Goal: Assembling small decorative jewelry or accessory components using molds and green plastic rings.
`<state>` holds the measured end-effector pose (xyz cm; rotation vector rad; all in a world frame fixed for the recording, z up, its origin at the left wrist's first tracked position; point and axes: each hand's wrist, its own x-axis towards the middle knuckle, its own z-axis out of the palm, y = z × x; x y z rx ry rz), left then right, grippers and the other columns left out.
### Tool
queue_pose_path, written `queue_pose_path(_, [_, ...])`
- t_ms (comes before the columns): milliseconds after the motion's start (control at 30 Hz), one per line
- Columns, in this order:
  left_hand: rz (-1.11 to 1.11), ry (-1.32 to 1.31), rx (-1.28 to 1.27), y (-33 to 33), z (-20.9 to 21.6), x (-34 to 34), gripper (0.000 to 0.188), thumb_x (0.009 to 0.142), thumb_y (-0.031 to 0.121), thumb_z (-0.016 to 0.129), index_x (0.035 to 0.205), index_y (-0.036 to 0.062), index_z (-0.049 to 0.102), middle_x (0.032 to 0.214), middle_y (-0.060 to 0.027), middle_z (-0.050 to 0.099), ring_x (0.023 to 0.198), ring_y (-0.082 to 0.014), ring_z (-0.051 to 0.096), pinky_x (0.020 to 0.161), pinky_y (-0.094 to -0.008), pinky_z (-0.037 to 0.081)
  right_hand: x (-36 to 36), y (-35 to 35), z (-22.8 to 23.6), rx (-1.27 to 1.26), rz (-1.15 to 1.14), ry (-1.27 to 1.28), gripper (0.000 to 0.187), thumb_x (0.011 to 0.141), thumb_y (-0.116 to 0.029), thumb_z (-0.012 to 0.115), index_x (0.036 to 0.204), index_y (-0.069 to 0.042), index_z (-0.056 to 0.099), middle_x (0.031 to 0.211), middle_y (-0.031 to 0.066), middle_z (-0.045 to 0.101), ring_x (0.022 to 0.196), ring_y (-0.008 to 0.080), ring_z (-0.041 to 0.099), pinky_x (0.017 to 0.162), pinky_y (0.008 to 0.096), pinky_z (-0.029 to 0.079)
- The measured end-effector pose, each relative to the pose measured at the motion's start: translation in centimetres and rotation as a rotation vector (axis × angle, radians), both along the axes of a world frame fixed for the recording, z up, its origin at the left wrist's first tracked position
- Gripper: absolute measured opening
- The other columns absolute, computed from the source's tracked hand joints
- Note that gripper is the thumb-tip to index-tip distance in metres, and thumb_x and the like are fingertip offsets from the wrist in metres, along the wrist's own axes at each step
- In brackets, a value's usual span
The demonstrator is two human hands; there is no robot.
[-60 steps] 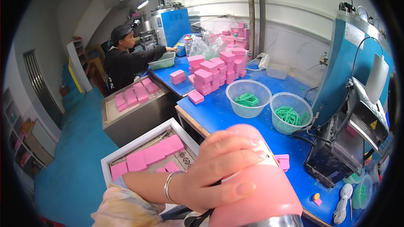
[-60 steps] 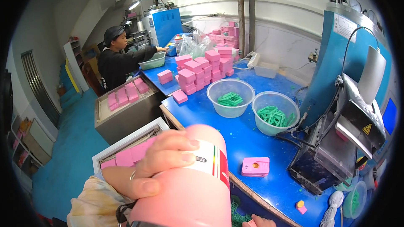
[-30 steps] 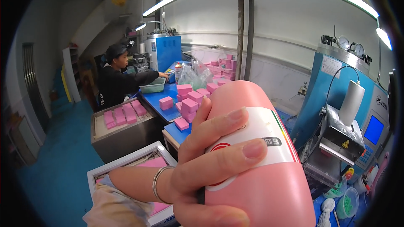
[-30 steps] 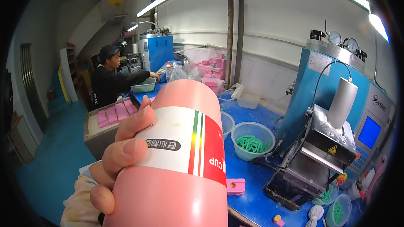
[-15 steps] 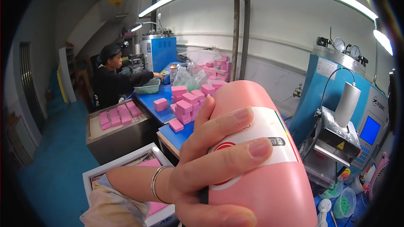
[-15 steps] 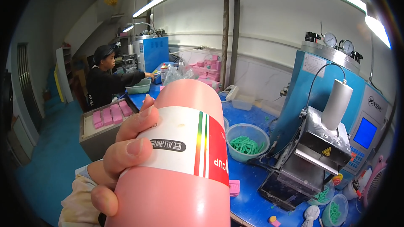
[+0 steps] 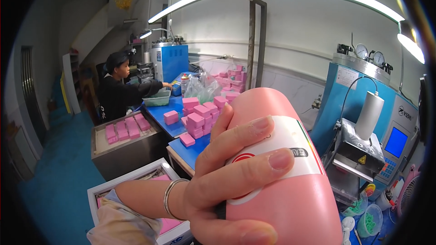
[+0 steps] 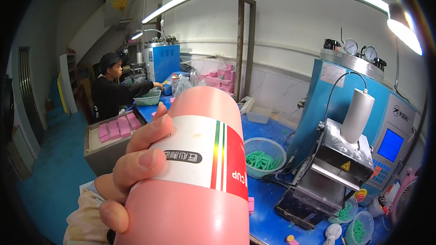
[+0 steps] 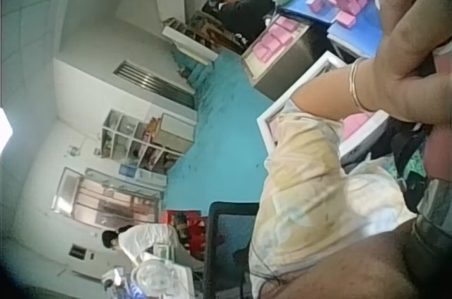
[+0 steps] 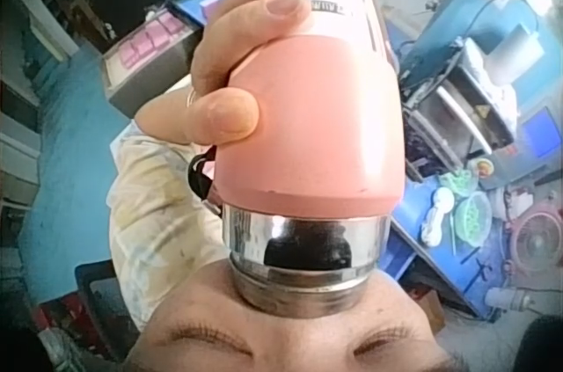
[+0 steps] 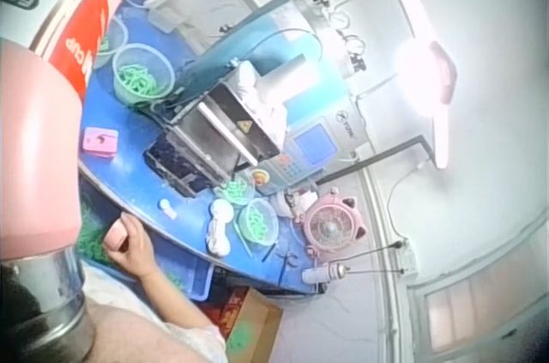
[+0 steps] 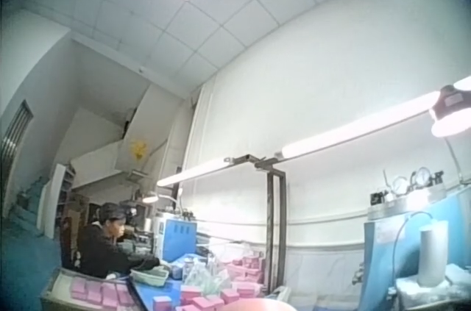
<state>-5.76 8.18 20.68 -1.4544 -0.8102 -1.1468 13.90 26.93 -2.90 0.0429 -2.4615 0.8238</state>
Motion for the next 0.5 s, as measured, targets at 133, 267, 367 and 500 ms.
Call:
queue_pose_path(133, [0.010,0.000,-0.006,-0.12,-0.15,0.24,0.033,0.088,0.031,0.053,0.120,0.0274,0.047,0.115,-0.0171,0.055,0.111,-0.0417,0.049,0.102,-0.0578,0.028,-0.07,0.06,-0.51,0.009,0.007,0.010,0.083,0.060,-0.023,0.080,0.129,-0.002,0.039,0.123,0.0233,0.049,0.112,0.0390,0.050,0.094,0.0424,0.042])
queue_pose_path(267, [0.020,0.003,-0.014,-0.06,0.16,0.12,0.033,0.087,0.030,0.054,0.119,0.0275,0.047,0.115,-0.0176,0.055,0.111,-0.0420,0.050,0.102,-0.0578,0.027,-0.13,-0.05,0.02,0.001,0.018,0.043,0.083,0.060,-0.023,0.080,0.129,-0.001,0.039,0.122,0.0237,0.049,0.111,0.0395,0.050,0.093,0.0425,0.042])
queue_pose_path(367, [0.032,0.010,-0.020,-0.30,0.17,0.32,0.033,0.087,0.030,0.055,0.119,0.0276,0.048,0.115,-0.0179,0.056,0.111,-0.0422,0.050,0.102,-0.0578,0.027,-0.10,0.08,-0.50,0.030,0.008,0.042,0.083,0.061,-0.024,0.080,0.129,-0.001,0.039,0.122,0.0236,0.049,0.111,0.0395,0.050,0.093,0.0425,0.042])
queue_pose_path(500, [0.044,0.021,-0.027,-0.40,0.60,0.34,0.033,0.086,0.030,0.056,0.118,0.0278,0.048,0.115,-0.0183,0.056,0.110,-0.0425,0.050,0.102,-0.0578,0.026,0.01,0.07,-0.49,0.016,0.007,0.027,0.083,0.061,-0.024,0.080,0.129,-0.001,0.039,0.123,0.0238,0.049,0.112,0.0395,0.049,0.094,0.0424,0.042])
